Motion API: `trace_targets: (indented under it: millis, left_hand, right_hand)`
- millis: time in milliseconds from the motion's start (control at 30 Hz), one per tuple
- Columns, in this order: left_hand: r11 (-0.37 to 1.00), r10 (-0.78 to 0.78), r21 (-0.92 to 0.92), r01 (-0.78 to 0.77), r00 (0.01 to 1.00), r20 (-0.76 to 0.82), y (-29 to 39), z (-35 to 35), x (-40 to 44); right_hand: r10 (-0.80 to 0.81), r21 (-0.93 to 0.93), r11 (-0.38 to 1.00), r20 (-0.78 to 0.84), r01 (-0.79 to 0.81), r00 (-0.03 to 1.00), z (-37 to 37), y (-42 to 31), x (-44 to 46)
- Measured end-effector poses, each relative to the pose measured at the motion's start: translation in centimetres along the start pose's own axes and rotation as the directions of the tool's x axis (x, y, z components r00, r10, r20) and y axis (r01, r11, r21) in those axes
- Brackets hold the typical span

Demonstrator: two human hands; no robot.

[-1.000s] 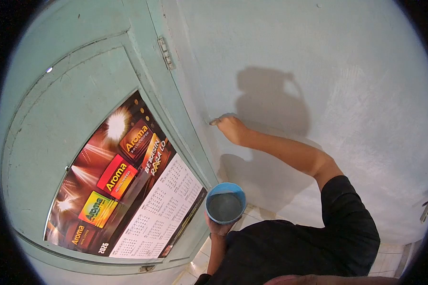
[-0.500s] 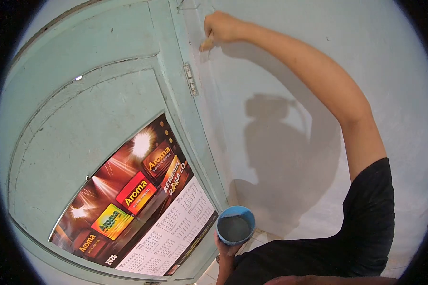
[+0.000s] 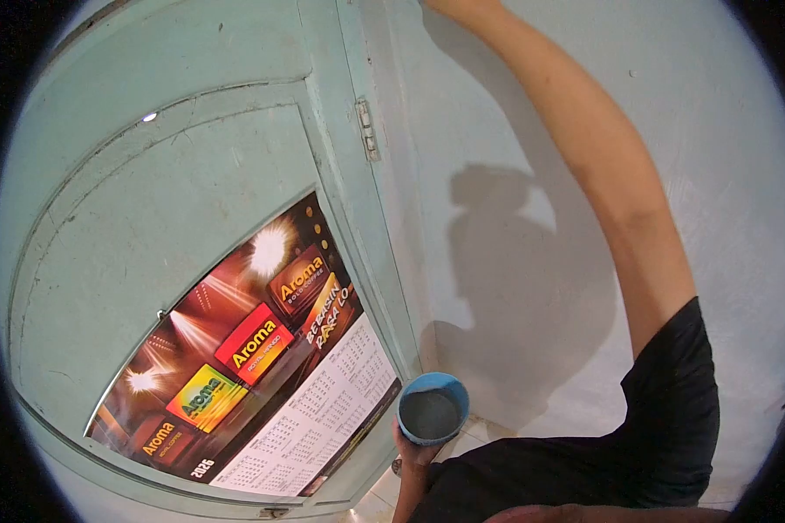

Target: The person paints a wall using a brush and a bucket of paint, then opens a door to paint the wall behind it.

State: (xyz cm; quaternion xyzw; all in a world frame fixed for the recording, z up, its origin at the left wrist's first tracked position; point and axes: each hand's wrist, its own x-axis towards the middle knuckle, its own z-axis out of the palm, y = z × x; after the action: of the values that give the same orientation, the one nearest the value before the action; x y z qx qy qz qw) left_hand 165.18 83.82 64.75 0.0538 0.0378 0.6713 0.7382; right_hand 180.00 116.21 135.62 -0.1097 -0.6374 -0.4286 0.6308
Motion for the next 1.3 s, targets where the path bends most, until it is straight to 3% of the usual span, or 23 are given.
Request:
trace_targets:
  millis: [33, 100, 267, 333, 400, 467, 533, 667, 767, 833, 867, 933, 967, 1033, 1067, 1133, 1167, 1233, 1300]
  left_hand:
    - [1.000, 0.009, 0.001, -0.009, 1.000, -0.011, 0.0, -0.3, 0.0]
    - [1.000, 0.005, 0.009, -0.005, 1.000, -0.004, -0.1, -0.2, 0.0]
    - [0.999, 0.005, -0.032, -0.005, 1.000, -0.012, -0.6, 0.5, -0.2]
    - [1.000, 0.001, -0.031, -0.001, 1.000, 0.012, -0.8, -0.3, -0.3]
    - [1.000, 0.015, -0.006, -0.015, 1.000, -0.023, -1.0, 0.0, -0.4]
    - [0.999, 0.028, 0.022, -0.027, 0.998, -0.058, -1.3, 0.4, -0.6]
    - [0.999, 0.004, -0.032, -0.006, 0.998, -0.059, -1.4, 0.7, -1.0]
    - [0.997, -0.032, 0.063, 0.035, 0.999, -0.040, -1.6, -0.1, -0.8]
    - [0.999, -0.019, 0.033, 0.020, 0.999, -0.034, -2.0, 0.6, -0.4]
    - [0.996, -0.039, 0.073, 0.041, 0.999, -0.037, -1.9, 0.1, -0.3]
    - [0.996, -0.040, 0.074, 0.044, 0.998, -0.053, -1.9, -0.2, -0.4]
    - [1.000, -0.021, 0.021, 0.023, 0.993, -0.114, -1.8, -0.7, -0.5]
    - [1.000, -0.015, 0.024, 0.019, 0.992, -0.125, -1.6, -1.5, -0.8]
    - [0.974, 0.085, 0.222, -0.041, 0.978, -0.191, -1.0, -3.3, -1.3]
    - [0.974, 0.091, 0.222, -0.046, 0.976, -0.197, -0.9, -3.2, -1.5]
    - [0.978, 0.107, 0.198, -0.066, 0.973, -0.205, -0.8, -1.6, -2.0]
    - [0.979, 0.107, 0.192, -0.066, 0.971, -0.216, -0.9, -0.8, -2.0]
    - [0.968, 0.071, 0.246, -0.049, 0.994, -0.081, -0.9, 0.8, -1.8]
    - [0.986, 0.085, 0.154, -0.062, 0.986, -0.143, -0.6, -1.0, -1.3]
  right_hand:
    - [-0.068, 0.070, 0.994, -0.133, 0.078, 0.989, -0.3, -1.4, -1.6]
    - [0.149, 0.077, 0.984, 0.142, -0.162, 0.979, 0.6, -2.7, -6.1]
    - [0.291, 0.365, 0.878, 0.102, -0.308, 0.951, -1.4, -8.8, -15.7]
    - [0.388, 0.270, 0.848, 0.270, -0.456, 0.881, -3.1, -11.4, -20.0]
    - [0.410, 0.300, 0.829, 0.249, -0.472, 0.877, -2.8, -13.1, -26.8]
    - [0.573, 0.092, 0.723, 0.475, -0.685, 0.668, -6.0, -17.1, -30.1]
    - [0.459, 0.208, 0.808, 0.362, -0.551, 0.811, -6.1, -19.1, -36.3]
    - [0.454, 0.134, 0.824, 0.427, -0.551, 0.782, -7.9, -24.6, -45.2]
    - [0.496, 0.132, 0.732, 0.570, -0.668, 0.655, -9.2, -27.1, -48.9]
    - [0.516, -0.111, 0.509, 0.833, -0.854, 0.199, -10.0, -28.4, -50.1]
    - [0.517, -0.117, 0.498, 0.836, -0.860, 0.185, -10.6, -29.0, -50.8]
    - [0.629, -0.156, 0.222, 0.777, -0.962, 0.019, -11.3, -30.6, -53.7]
    - [0.624, -0.156, 0.212, 0.781, -0.965, 0.011, -12.0, -31.7, -55.3]
    - [0.654, -0.364, 0.142, 0.733, -0.921, -0.188, -13.1, -33.4, -59.2]
    - [0.647, -0.363, 0.141, 0.738, -0.921, -0.192, -13.1, -33.6, -61.2]
    - [0.563, -0.508, 0.151, 0.749, -0.848, -0.348, -13.5, -33.9, -64.2]
    - [0.556, -0.515, 0.151, 0.750, -0.844, -0.358, -13.7, -33.5, -63.4]
    - [0.516, -0.535, 0.039, 0.734, -0.844, -0.441, -12.4, -31.3, -60.1]
    - [0.543, -0.532, 0.088, 0.734, -0.842, -0.407, -9.7, -30.5, -59.1]
